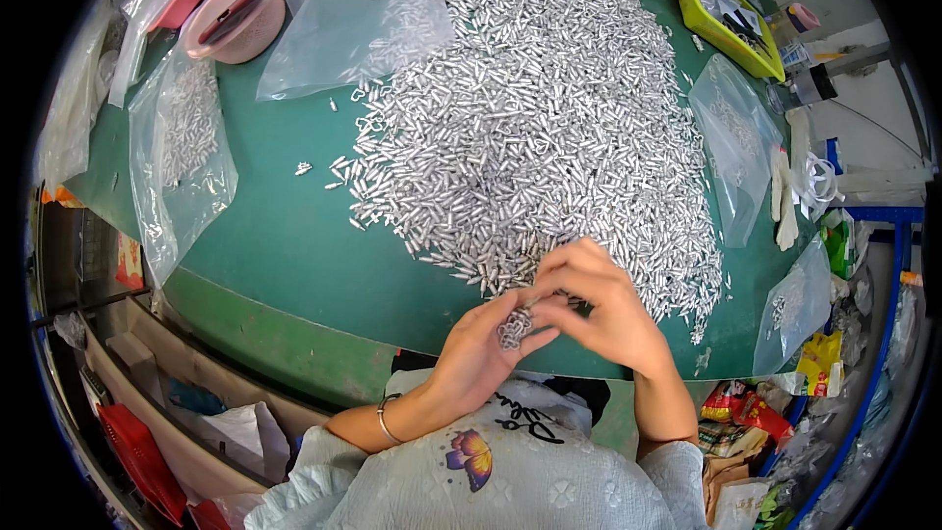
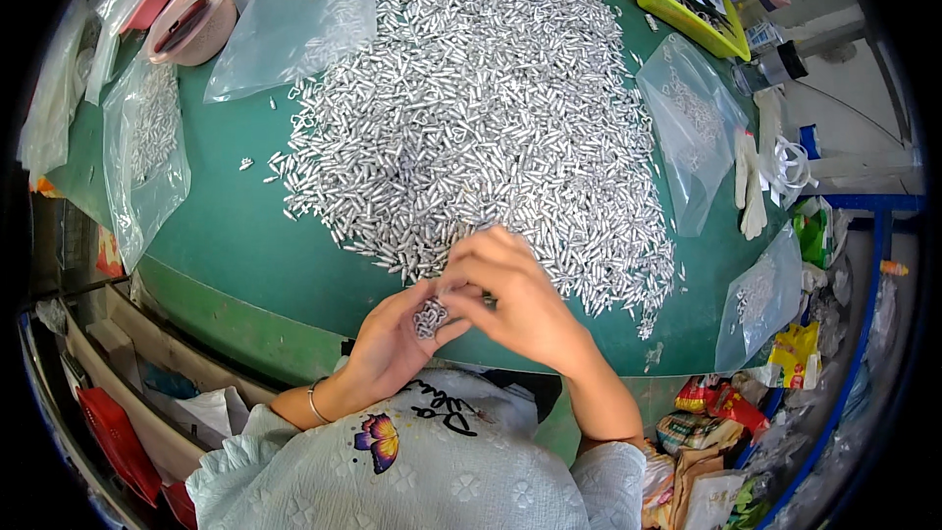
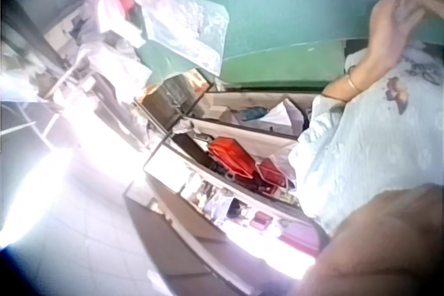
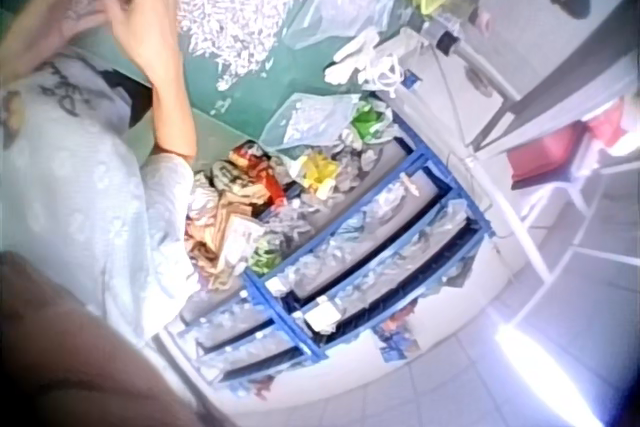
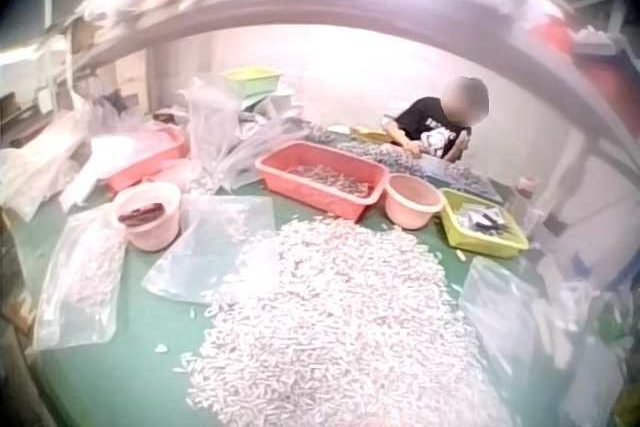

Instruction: The person repeatedly picks up small silver fasteners from a large pile on a green table, separates them by hand, and places them into a clear plastic bag. The person occasionally spreads the pile with both hands to access more items. Another person is visible in the background performing a similar task.

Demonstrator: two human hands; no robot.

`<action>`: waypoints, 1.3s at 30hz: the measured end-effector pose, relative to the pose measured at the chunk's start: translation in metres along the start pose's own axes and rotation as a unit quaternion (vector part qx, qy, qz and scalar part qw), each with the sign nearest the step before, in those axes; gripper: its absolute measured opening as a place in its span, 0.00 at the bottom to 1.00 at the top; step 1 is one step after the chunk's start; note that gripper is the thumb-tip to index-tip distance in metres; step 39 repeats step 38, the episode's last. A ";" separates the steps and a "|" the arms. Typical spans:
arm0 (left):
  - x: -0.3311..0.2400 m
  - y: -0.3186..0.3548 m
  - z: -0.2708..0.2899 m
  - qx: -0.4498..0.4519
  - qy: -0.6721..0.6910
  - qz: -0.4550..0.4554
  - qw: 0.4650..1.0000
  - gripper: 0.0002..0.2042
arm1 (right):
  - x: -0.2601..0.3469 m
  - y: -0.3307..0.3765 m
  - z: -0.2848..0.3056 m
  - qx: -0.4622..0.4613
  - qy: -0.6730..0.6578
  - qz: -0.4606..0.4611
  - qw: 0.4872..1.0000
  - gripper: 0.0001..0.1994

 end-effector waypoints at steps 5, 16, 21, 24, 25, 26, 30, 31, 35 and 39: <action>0.012 -0.001 0.003 0.170 0.016 0.020 0.985 0.12 | 0.002 -0.030 0.010 -0.099 0.026 0.042 0.994 0.08; -0.012 0.004 0.032 0.082 0.019 -0.058 0.995 0.11 | 0.005 -0.064 -0.024 -0.077 0.197 0.146 0.966 0.08; -0.020 0.004 0.036 0.088 0.008 -0.094 0.992 0.13 | 0.009 -0.065 -0.029 -0.099 0.208 0.146 0.962 0.08; -0.020 0.003 0.034 0.092 -0.006 -0.098 0.991 0.13 | 0.004 -0.065 -0.034 -0.083 0.231 0.150 0.958 0.07; -0.021 0.004 0.034 0.088 -0.011 -0.103 0.991 0.13 | 0.002 -0.063 -0.029 -0.095 0.208 0.139 0.964 0.07; -0.024 0.005 0.033 0.085 -0.016 -0.107 0.991 0.13 | 0.002 -0.059 -0.024 -0.107 0.185 0.128 0.969 0.07; -0.039 0.009 0.025 0.009 0.040 -0.101 0.994 0.14 | 0.024 -0.038 -0.030 -0.016 0.117 0.106 0.987 0.06; -0.039 0.008 0.026 0.010 0.047 -0.109 0.993 0.14 | 0.027 -0.035 -0.036 0.028 0.111 0.107 0.988 0.06; -0.019 -0.006 0.034 0.133 -0.013 -0.099 0.986 0.16 | 0.006 -0.046 0.015 -0.142 0.109 0.112 0.977 0.07; -0.014 -0.008 0.030 0.155 -0.065 -0.082 0.982 0.18 | -0.003 -0.060 0.031 -0.196 0.225 0.086 0.951 0.09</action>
Point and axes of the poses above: each hand's wrist, its own y-axis away from the middle knuckle, its own z-axis out of the back of the hand, x = y × z, the point moved 8 cm from there along -y, towards the middle knuckle, and after that the axes turned 12 degrees about -y, right-handed, at the moved point
